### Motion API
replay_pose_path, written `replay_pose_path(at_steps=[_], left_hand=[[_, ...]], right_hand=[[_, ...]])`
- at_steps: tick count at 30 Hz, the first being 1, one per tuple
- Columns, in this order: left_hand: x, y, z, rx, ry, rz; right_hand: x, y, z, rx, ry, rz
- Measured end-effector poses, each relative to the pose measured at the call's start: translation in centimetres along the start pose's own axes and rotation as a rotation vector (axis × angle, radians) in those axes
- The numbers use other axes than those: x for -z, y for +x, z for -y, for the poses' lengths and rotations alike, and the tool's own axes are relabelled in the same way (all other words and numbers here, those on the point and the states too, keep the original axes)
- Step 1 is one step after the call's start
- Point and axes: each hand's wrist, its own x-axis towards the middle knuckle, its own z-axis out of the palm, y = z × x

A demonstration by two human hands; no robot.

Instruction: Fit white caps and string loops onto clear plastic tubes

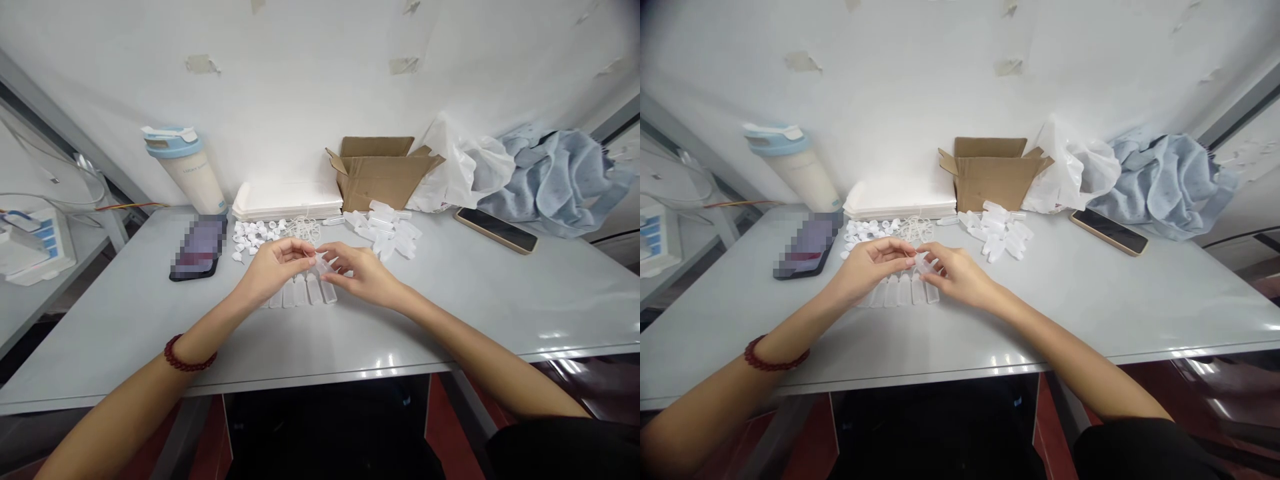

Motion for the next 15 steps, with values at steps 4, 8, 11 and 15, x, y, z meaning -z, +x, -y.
replay_pose_path(at_steps=[4,8,11,15], left_hand=[[-0.22,-0.03,-0.16,-0.031,0.057,-0.011],[-0.22,-0.1,-0.18,-0.022,0.016,-0.017],[-0.14,-0.18,-0.29,-0.013,-0.009,-0.036],[-0.23,-0.27,-0.43,-0.009,0.002,-0.049]], right_hand=[[-0.18,-0.04,-0.28,0.014,-0.03,-0.025],[-0.23,-0.06,-0.24,0.028,-0.013,-0.042],[-0.23,-0.11,-0.05,0.044,-0.003,-0.064],[-0.25,-0.16,0.15,0.046,-0.021,-0.091]])
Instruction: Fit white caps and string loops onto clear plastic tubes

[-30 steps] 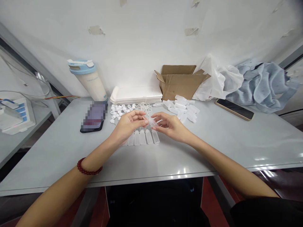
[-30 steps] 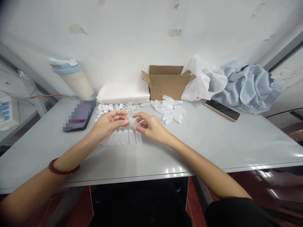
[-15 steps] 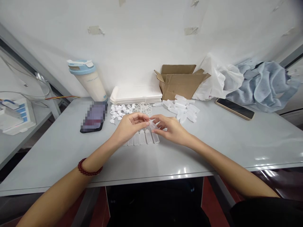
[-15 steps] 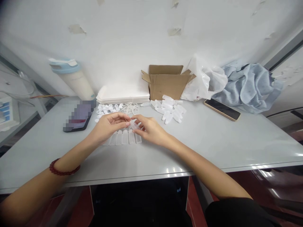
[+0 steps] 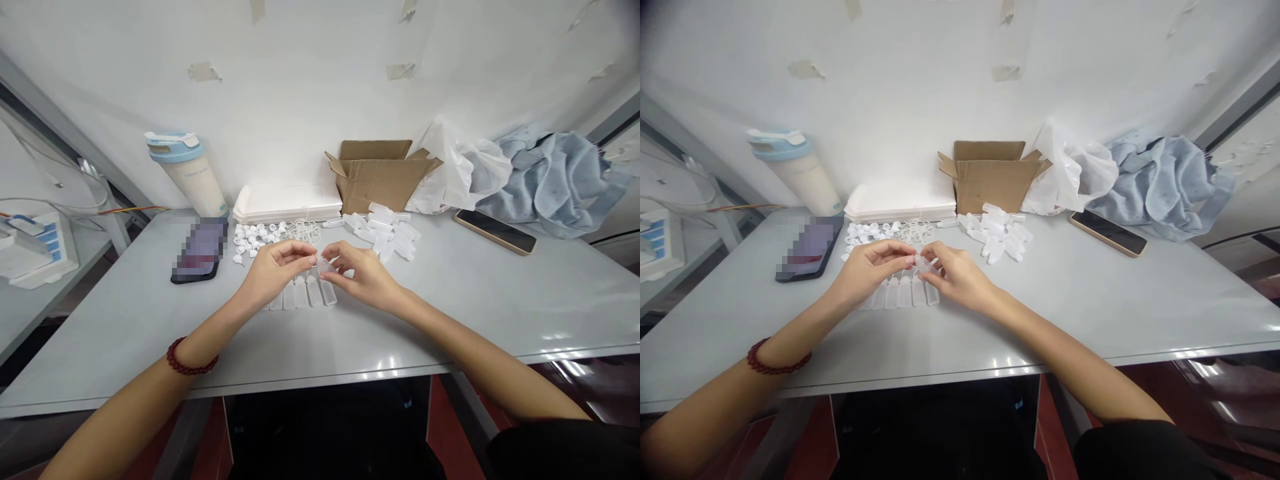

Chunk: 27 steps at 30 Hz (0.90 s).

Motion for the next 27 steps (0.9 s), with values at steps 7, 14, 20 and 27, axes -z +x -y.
replay_pose_path(at_steps=[7,14,20,27], left_hand=[[-0.2,0.1,0.5,0.004,-0.045,0.036],[-0.5,-0.2,0.7,-0.108,0.108,-0.01],[-1.3,-0.8,1.2,-0.589,0.612,-0.253],[-1.5,-0.9,1.8,-0.76,0.758,-0.101]], right_hand=[[0.0,0.1,0.3,-0.019,0.034,-0.006],[0.1,0.1,0.3,-0.093,0.096,-0.043],[0.5,0.4,-0.1,-0.259,0.105,-0.097],[0.9,0.8,-0.5,-0.459,0.082,0.038]])
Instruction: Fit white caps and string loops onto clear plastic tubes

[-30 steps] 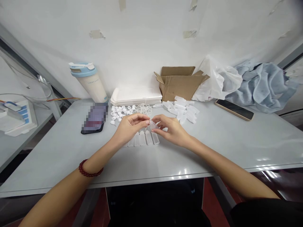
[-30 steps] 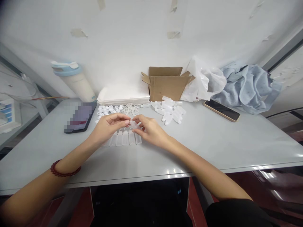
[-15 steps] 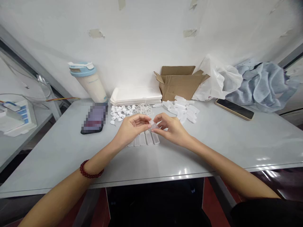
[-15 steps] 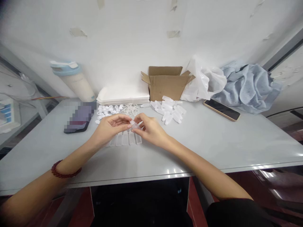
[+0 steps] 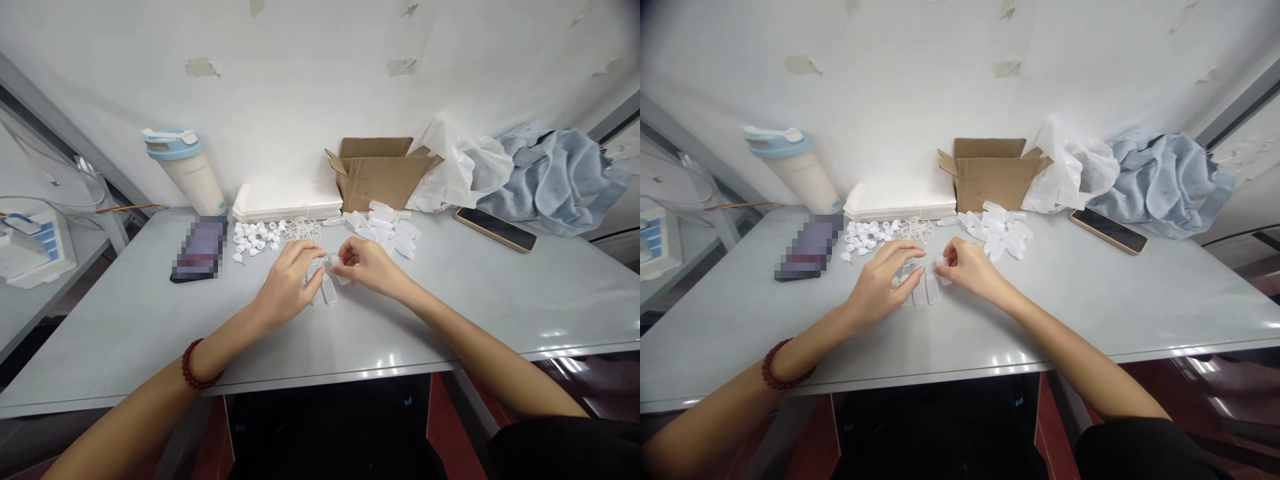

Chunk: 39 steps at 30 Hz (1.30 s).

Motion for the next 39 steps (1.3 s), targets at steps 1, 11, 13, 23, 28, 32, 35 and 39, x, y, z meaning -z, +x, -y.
replay_pose_path(at_steps=[1,11,13,23,28,32,35,39], left_hand=[[0.0,0.0,0.1,-0.001,0.003,0.004],[0.0,-0.2,0.2,-0.057,0.011,0.264],[-0.2,-0.4,0.0,-0.075,0.025,0.327],[-0.6,-0.8,-0.6,-0.021,0.072,0.5],[-0.4,-0.6,-0.5,-0.004,0.059,0.544],[-0.1,-0.4,-0.6,0.025,0.034,0.583],[0.3,-0.3,-0.5,0.03,0.026,0.6],[0.5,-0.3,-0.4,0.038,0.012,0.618]], right_hand=[[0.1,0.0,0.0,-0.024,-0.015,0.022],[0.2,-0.3,0.4,-0.097,-0.15,0.138],[0.2,-0.3,0.4,-0.089,-0.164,0.15],[0.3,-0.3,0.5,-0.085,-0.109,0.214],[0.4,-0.3,0.6,-0.137,-0.043,0.243],[0.5,-0.4,0.6,-0.156,0.026,0.266],[0.5,-0.4,0.6,-0.159,0.063,0.274],[0.6,-0.4,0.7,-0.143,0.067,0.278]])
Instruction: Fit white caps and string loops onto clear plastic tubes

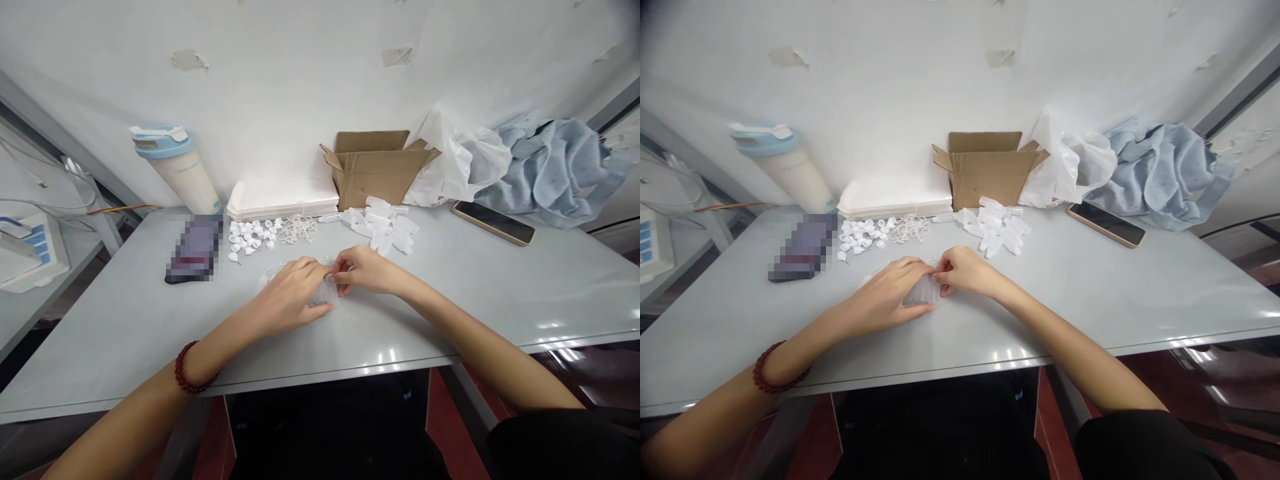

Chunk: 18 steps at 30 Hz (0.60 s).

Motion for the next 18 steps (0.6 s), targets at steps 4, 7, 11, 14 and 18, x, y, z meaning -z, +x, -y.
replay_pose_path(at_steps=[4,7,11,14,18], left_hand=[[0.04,0.0,0.06,-0.003,-0.003,0.002],[0.01,0.03,0.08,0.0,0.001,-0.003],[-0.19,0.09,0.05,-0.002,0.011,-0.008],[-0.47,0.13,0.02,-0.004,0.026,-0.016],[-0.7,0.19,0.04,-0.004,0.042,-0.036]], right_hand=[[0.11,-0.04,0.04,-0.011,-0.001,0.004],[0.19,-0.08,0.03,-0.007,0.004,0.008],[0.2,-0.01,-0.03,0.001,0.001,0.0],[0.2,0.15,-0.13,0.009,0.004,-0.011],[0.27,0.25,-0.18,0.017,-0.008,-0.018]])
